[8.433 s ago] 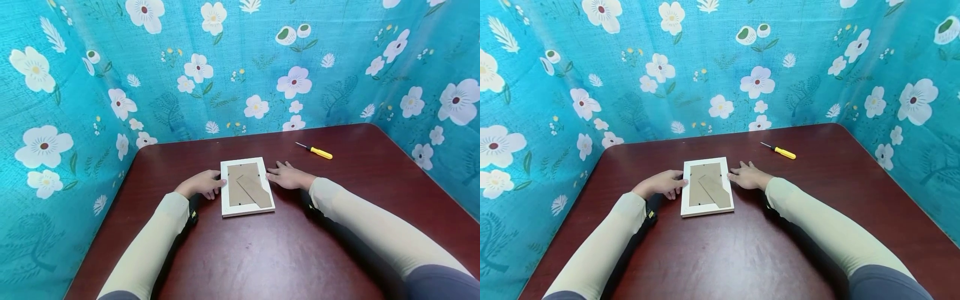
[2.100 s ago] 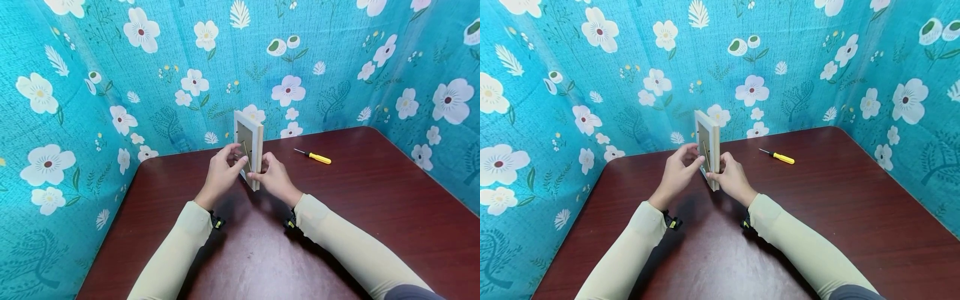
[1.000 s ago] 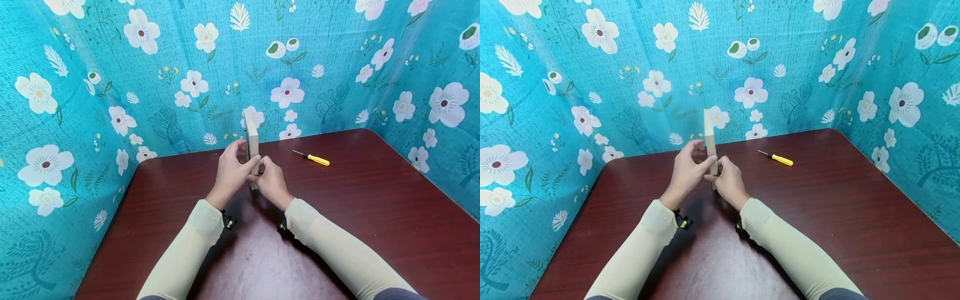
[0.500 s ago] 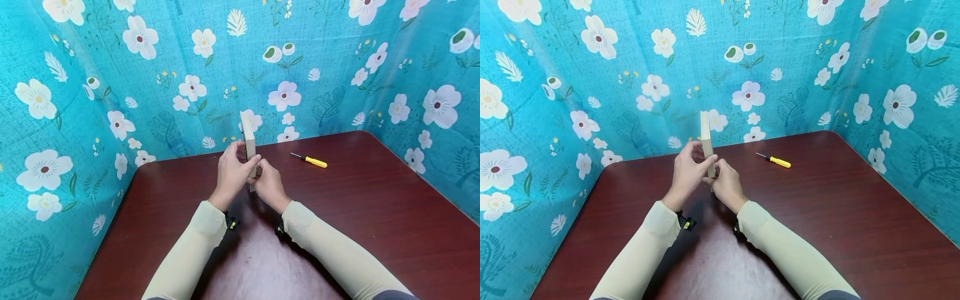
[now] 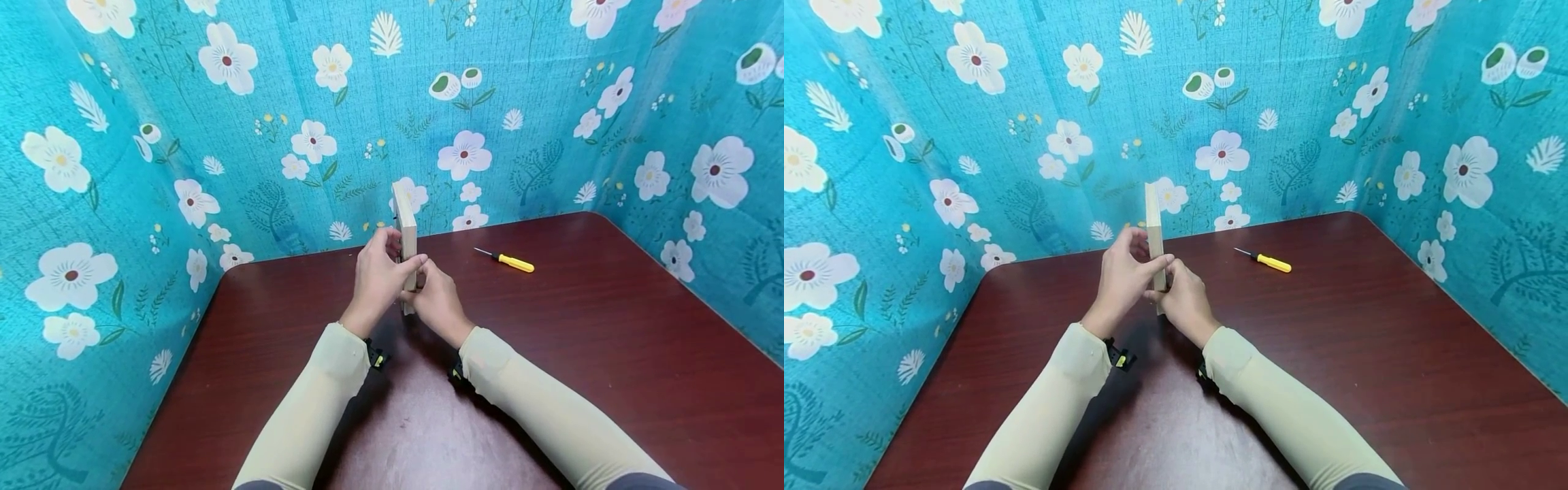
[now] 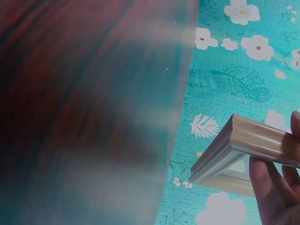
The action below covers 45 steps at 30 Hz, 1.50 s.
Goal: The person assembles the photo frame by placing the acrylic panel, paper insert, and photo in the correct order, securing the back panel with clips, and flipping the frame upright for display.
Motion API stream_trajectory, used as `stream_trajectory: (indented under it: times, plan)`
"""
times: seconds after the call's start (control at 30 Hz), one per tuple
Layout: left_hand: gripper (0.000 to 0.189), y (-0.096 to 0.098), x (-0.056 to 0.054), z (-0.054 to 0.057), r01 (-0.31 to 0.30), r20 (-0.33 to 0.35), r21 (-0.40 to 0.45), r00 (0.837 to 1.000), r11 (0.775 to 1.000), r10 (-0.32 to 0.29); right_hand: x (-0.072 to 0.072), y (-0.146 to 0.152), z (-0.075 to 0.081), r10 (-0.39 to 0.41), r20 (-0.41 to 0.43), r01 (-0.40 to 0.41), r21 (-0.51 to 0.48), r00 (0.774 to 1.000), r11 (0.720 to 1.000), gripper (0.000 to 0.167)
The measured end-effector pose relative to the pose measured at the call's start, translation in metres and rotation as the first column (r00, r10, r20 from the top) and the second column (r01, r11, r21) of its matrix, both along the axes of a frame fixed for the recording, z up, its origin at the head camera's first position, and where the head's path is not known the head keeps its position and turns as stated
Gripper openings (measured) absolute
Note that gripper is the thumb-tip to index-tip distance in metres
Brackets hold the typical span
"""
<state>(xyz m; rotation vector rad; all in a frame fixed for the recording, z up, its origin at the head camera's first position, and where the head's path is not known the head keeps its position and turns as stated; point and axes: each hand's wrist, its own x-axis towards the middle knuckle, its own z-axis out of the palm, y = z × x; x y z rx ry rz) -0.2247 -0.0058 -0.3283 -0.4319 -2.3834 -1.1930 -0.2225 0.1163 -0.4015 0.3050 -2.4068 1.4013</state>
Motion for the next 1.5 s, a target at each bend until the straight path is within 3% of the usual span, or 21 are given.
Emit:
stream_trajectory:
  times: [0.37, 0.6, 0.9, 1.17, 1.33, 1.5]
  plan:
    - [0.041, -0.008, -0.003, 0.005, 0.025, 0.076, -0.074, 0.997, 0.997, -0.019, 0.001, -0.001, 0.002, 0.065, 0.037, -0.066, 0.013, 0.997, 0.998, 0.062]
    - [0.039, -0.016, -0.003, 0.006, 0.078, 0.052, -0.085, 0.996, 0.993, -0.074, 0.001, -0.002, 0.000, 0.116, 0.053, -0.116, 0.009, 0.992, 0.993, 0.065]
    - [0.037, -0.024, -0.004, 0.005, 0.101, 0.070, -0.022, 0.993, 0.995, -0.100, 0.003, -0.001, -0.002, 0.137, 0.054, -0.137, 0.004, 0.989, 0.991, 0.046]
    - [0.036, -0.032, -0.007, 0.007, 0.107, 0.084, 0.037, 0.990, 0.994, -0.109, 0.007, 0.004, 0.003, 0.141, 0.077, -0.140, -0.021, 0.987, 0.990, 0.048]
    - [0.037, -0.038, -0.010, 0.006, 0.119, 0.134, 0.141, 0.981, 0.983, -0.138, 0.011, 0.012, 0.004, 0.184, 0.131, -0.172, -0.096, 0.974, 0.980, 0.050]
    - [0.038, -0.043, -0.012, 0.005, 0.138, 0.173, 0.245, 0.968, 0.960, -0.184, 0.009, 0.022, 0.003, 0.164, 0.142, -0.148, -0.116, 0.976, 0.982, 0.056]
